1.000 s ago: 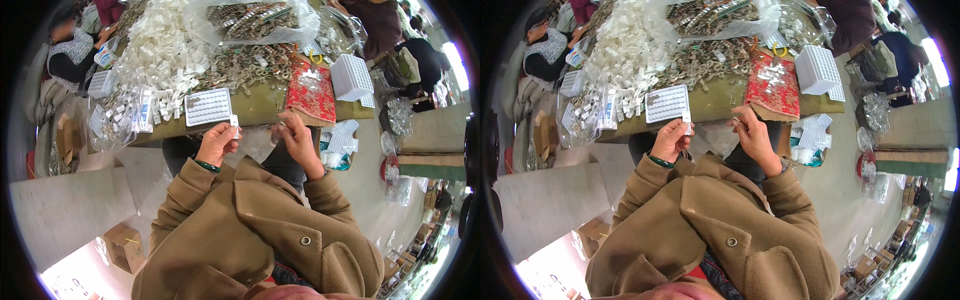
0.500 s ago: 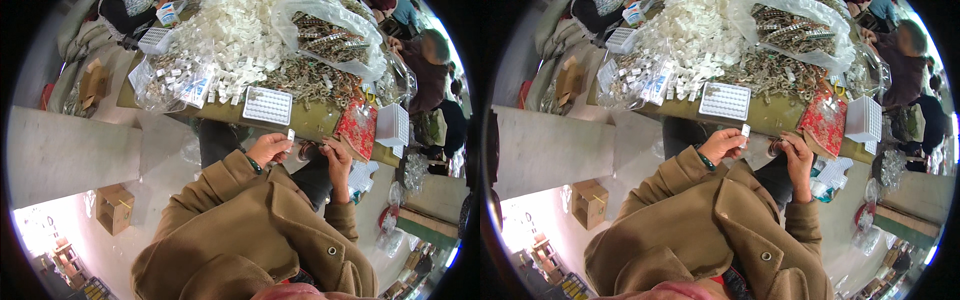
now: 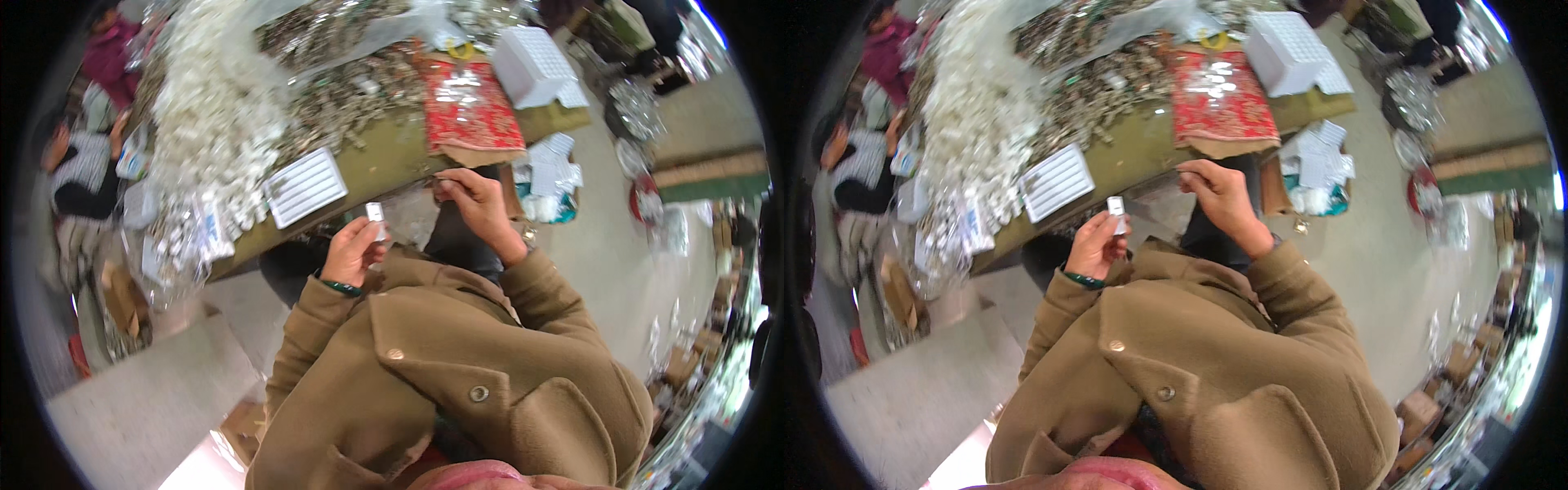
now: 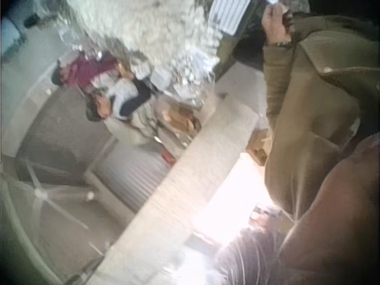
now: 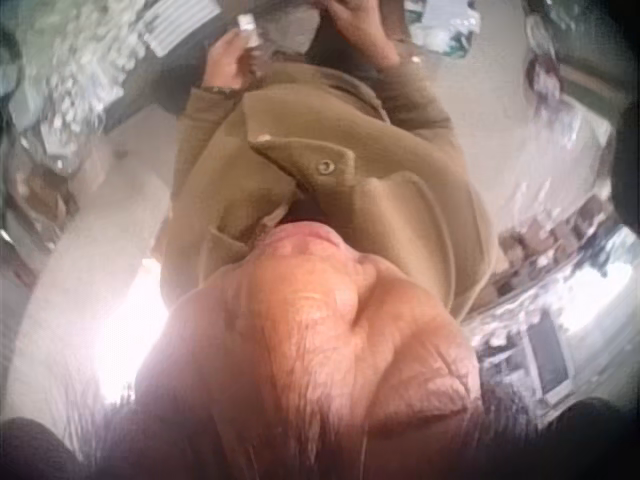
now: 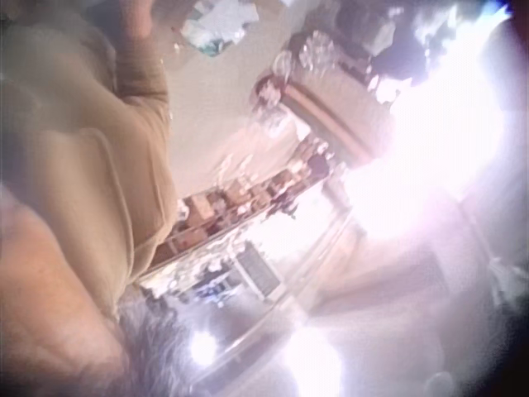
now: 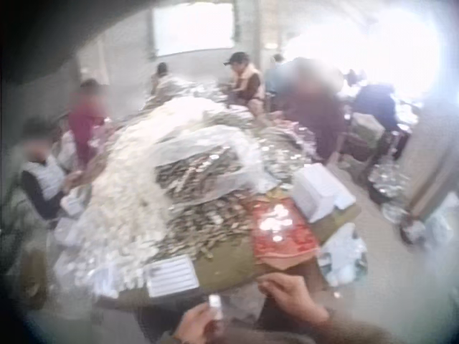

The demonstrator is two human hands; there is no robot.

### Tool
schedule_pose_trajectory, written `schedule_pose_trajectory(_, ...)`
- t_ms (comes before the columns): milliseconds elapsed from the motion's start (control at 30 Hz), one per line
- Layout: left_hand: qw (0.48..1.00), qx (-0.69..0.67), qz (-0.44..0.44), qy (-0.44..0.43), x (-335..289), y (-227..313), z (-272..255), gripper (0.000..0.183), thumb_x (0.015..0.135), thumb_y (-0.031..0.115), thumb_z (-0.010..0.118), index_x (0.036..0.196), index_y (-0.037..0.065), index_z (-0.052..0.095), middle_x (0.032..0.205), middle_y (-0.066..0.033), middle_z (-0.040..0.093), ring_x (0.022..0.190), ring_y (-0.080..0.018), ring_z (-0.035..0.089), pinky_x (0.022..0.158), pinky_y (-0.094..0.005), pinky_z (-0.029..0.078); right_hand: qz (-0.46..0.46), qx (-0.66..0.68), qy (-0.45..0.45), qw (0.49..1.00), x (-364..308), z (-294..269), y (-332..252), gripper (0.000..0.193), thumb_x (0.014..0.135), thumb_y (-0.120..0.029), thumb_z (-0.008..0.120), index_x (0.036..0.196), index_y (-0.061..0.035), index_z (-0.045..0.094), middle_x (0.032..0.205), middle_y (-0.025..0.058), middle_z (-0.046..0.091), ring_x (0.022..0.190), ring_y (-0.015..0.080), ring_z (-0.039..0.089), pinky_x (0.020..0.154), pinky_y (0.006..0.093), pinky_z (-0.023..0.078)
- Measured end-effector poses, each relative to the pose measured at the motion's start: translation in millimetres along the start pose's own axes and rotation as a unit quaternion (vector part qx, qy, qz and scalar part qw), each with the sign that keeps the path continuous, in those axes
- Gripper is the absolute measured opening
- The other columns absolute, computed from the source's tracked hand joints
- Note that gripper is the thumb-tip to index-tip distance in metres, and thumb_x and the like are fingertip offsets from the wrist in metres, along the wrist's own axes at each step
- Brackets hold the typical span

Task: The person assembles small white electronic components by inserting metal pieces into them and placing them into a white plastic tray. The person repeatedly picks components, inserts metal parts, and arranges them in the tray.

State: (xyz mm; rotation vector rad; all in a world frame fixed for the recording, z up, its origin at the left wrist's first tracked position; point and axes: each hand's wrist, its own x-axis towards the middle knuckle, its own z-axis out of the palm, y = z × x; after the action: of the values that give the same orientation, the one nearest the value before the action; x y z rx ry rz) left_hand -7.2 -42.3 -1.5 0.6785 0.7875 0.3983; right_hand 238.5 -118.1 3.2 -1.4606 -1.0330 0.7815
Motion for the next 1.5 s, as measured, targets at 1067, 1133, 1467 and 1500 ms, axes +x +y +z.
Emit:
schedule_pose_trajectory(1067,0.998,0.031,-0.054,0.009,22,-12,27,0.020,0.095,0.023,0.061,0.104,0.005,0.061,0.085,-0.0030,0.065,0.065,-0.0071,0.059,0.056,-0.0203,0.050,-0.246,-0.459,0.110,0.847,86,-205,38,0.023,0.077,-0.006,0.070,0.096,-0.0163,0.075,0.089,0.0027,0.061,0.086,0.0234,0.058,0.080,0.0361,0.046)
schedule_pose_trajectory(1133,0.998,0.029,-0.052,0.010,22,-13,26,0.020,0.095,0.023,0.061,0.105,0.005,0.061,0.085,-0.0029,0.065,0.065,-0.0070,0.059,0.056,-0.0203,0.050,-0.216,-0.513,0.093,0.825,91,-208,45,0.020,0.075,-0.008,0.071,0.091,-0.0187,0.076,0.094,-0.0001,0.064,0.089,0.0224,0.058,0.084,0.0363,0.046)
schedule_pose_trajectory(1467,0.998,0.009,-0.063,0.013,24,-15,20,0.022,0.095,0.024,0.061,0.106,0.005,0.062,0.084,-0.0023,0.065,0.066,-0.0064,0.058,0.056,-0.0204,0.050,-0.204,-0.462,0.198,0.840,84,-178,58,0.032,0.079,0.000,0.059,0.106,-0.0151,0.070,0.105,0.0048,0.064,0.094,0.0260,0.063,0.080,0.0356,0.052)
schedule_pose_trajectory(1500,0.998,0.005,-0.064,0.018,24,-15,19,0.022,0.095,0.024,0.061,0.106,0.005,0.062,0.084,-0.0024,0.065,0.066,-0.0064,0.058,0.056,-0.0205,0.050,-0.208,-0.440,0.204,0.849,80,-179,57,0.041,0.079,0.004,0.055,0.115,-0.0134,0.066,0.110,0.0091,0.063,0.095,0.0280,0.065,0.078,0.0365,0.054)
